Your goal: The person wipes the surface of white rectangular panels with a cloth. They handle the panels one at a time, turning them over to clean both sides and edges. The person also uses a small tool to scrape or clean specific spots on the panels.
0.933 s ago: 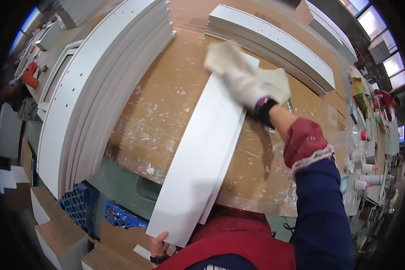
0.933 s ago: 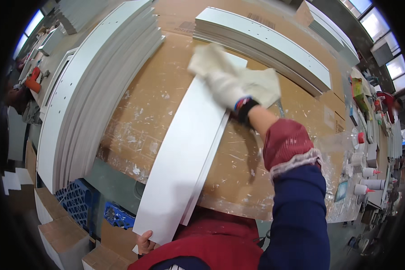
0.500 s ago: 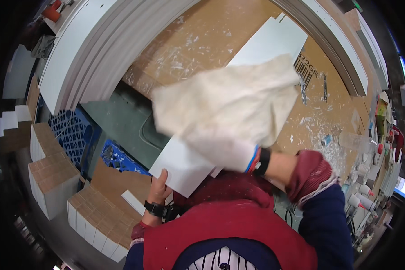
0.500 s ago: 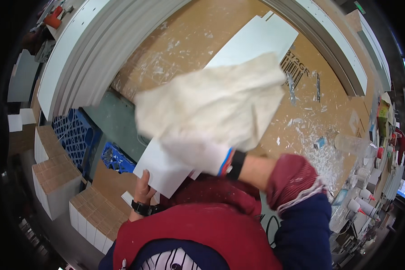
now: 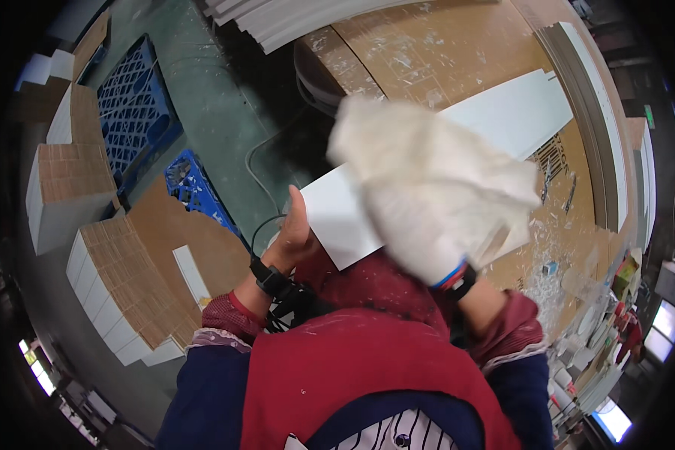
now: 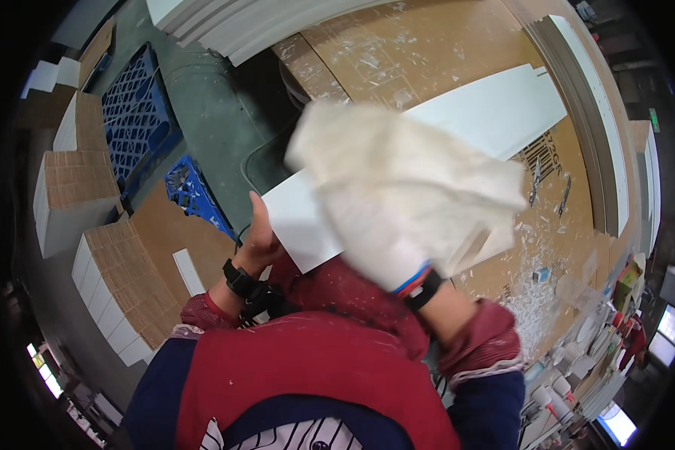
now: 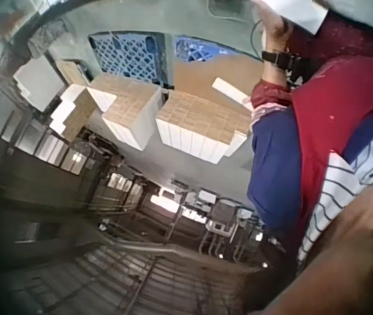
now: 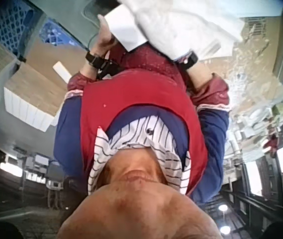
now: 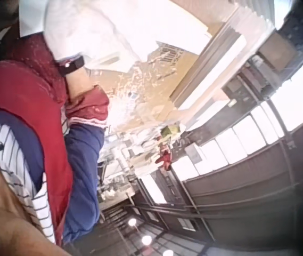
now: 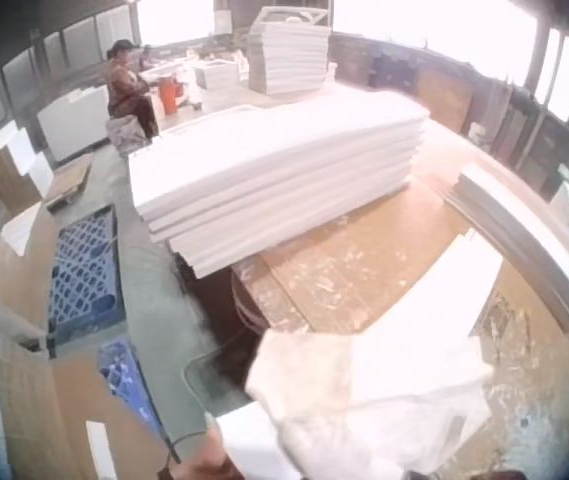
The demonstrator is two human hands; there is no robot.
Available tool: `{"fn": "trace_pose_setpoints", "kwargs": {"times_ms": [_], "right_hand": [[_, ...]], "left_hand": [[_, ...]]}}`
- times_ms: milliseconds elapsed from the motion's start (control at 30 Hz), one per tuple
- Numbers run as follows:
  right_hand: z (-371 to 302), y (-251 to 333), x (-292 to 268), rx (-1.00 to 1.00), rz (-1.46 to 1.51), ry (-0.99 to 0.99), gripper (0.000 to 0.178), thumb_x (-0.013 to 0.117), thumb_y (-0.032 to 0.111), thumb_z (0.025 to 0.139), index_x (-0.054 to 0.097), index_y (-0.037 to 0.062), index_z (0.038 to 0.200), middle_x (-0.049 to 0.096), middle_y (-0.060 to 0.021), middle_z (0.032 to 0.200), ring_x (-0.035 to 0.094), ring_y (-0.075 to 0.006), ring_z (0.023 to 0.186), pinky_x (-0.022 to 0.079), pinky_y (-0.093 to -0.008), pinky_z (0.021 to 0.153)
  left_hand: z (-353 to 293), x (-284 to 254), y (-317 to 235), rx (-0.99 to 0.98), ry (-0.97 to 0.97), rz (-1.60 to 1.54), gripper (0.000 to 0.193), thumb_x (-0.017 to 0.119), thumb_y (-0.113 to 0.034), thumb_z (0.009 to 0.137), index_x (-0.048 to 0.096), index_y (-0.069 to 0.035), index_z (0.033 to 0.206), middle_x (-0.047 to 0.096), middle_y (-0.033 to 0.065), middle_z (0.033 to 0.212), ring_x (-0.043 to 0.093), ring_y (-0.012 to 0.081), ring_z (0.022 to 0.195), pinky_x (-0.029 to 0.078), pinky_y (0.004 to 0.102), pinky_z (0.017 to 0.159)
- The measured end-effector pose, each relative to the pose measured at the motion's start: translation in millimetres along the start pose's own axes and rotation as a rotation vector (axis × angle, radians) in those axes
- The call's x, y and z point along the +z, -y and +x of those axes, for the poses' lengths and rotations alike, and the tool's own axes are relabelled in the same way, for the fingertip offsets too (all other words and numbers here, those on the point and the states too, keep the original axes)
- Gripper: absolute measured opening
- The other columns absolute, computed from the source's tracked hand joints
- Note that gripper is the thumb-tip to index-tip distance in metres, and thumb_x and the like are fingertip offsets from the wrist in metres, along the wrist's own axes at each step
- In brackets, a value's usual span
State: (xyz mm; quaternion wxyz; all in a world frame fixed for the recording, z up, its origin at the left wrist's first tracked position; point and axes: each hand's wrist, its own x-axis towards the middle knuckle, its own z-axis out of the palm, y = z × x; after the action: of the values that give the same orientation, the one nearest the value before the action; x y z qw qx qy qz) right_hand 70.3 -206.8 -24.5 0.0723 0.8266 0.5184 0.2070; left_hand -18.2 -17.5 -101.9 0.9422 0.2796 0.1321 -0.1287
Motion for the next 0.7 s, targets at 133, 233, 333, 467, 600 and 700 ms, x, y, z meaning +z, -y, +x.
{"fn": "trace_pose_setpoints", "kwargs": {"times_ms": [133, 233, 333, 467, 600, 700], "right_hand": [[31, 54, -39, -0.077, 0.870, 0.391, 0.023, 0.056, 0.012, 0.078, 0.056, 0.0041, 0.099, 0.057, -0.0110, 0.084, 0.059, -0.0239, 0.071, 0.049, -0.0361, 0.063], [8, 25, -13, 0.054, 0.655, 0.305, 0.021, 0.057, 0.013, 0.079, 0.056, 0.0050, 0.098, 0.058, -0.0106, 0.084, 0.059, -0.0250, 0.068, 0.049, -0.0369, 0.064], [10, -40, -7, 0.555, 0.533, 0.382, 0.022, 0.055, 0.011, 0.079, 0.057, 0.0069, 0.101, 0.058, -0.0099, 0.084, 0.059, -0.0246, 0.072, 0.048, -0.0381, 0.064], [8, 27, -25, -0.037, 0.453, 0.347, 0.018, 0.049, 0.014, 0.082, 0.055, 0.0084, 0.098, 0.053, -0.0056, 0.080, 0.055, -0.0216, 0.066, 0.046, -0.0361, 0.060], [11, 48, -28, -0.101, 0.757, 0.312, 0.023, 0.053, 0.013, 0.078, 0.057, 0.0099, 0.101, 0.054, -0.0073, 0.081, 0.060, -0.0210, 0.069, 0.048, -0.0335, 0.057], [5, -6, -12, 0.263, 0.740, 0.235, 0.018, 0.052, 0.008, 0.080, 0.058, 0.0096, 0.097, 0.060, -0.0096, 0.084, 0.060, -0.0265, 0.063, 0.048, -0.0372, 0.054]], "left_hand": [[0, 16, -9, -0.009, -0.130, 0.022, 0.071, 0.012, -0.055, 0.096, 0.033, -0.002, 0.139, 0.047, 0.0118, 0.134, 0.048, 0.0209, 0.121, 0.036, 0.0360, 0.105], [3, 13, 1, 0.137, -0.064, 0.166, 0.068, 0.006, -0.048, 0.098, 0.032, 0.000, 0.139, 0.046, 0.0107, 0.135, 0.048, 0.0225, 0.120, 0.033, 0.0346, 0.107], [-3, 13, -12, 0.339, 0.060, 1.050, 0.065, 0.005, -0.044, 0.099, 0.029, 0.002, 0.139, 0.050, 0.0114, 0.131, 0.048, 0.0224, 0.121, 0.031, 0.0329, 0.107], [-3, 18, -10, 0.496, 0.113, 0.971, 0.065, 0.008, -0.045, 0.100, 0.028, 0.004, 0.138, 0.052, 0.0109, 0.130, 0.047, 0.0211, 0.122, 0.033, 0.0319, 0.105], [-1, 18, -10, 0.518, 0.167, 0.805, 0.067, 0.007, -0.046, 0.099, 0.029, 0.003, 0.138, 0.048, 0.0100, 0.134, 0.045, 0.0206, 0.123, 0.032, 0.0319, 0.106], [3, 6, -7, 0.387, 0.208, 0.695, 0.064, 0.011, -0.044, 0.100, 0.032, 0.003, 0.137, 0.046, 0.0109, 0.135, 0.044, 0.0224, 0.124, 0.031, 0.0338, 0.106]]}}
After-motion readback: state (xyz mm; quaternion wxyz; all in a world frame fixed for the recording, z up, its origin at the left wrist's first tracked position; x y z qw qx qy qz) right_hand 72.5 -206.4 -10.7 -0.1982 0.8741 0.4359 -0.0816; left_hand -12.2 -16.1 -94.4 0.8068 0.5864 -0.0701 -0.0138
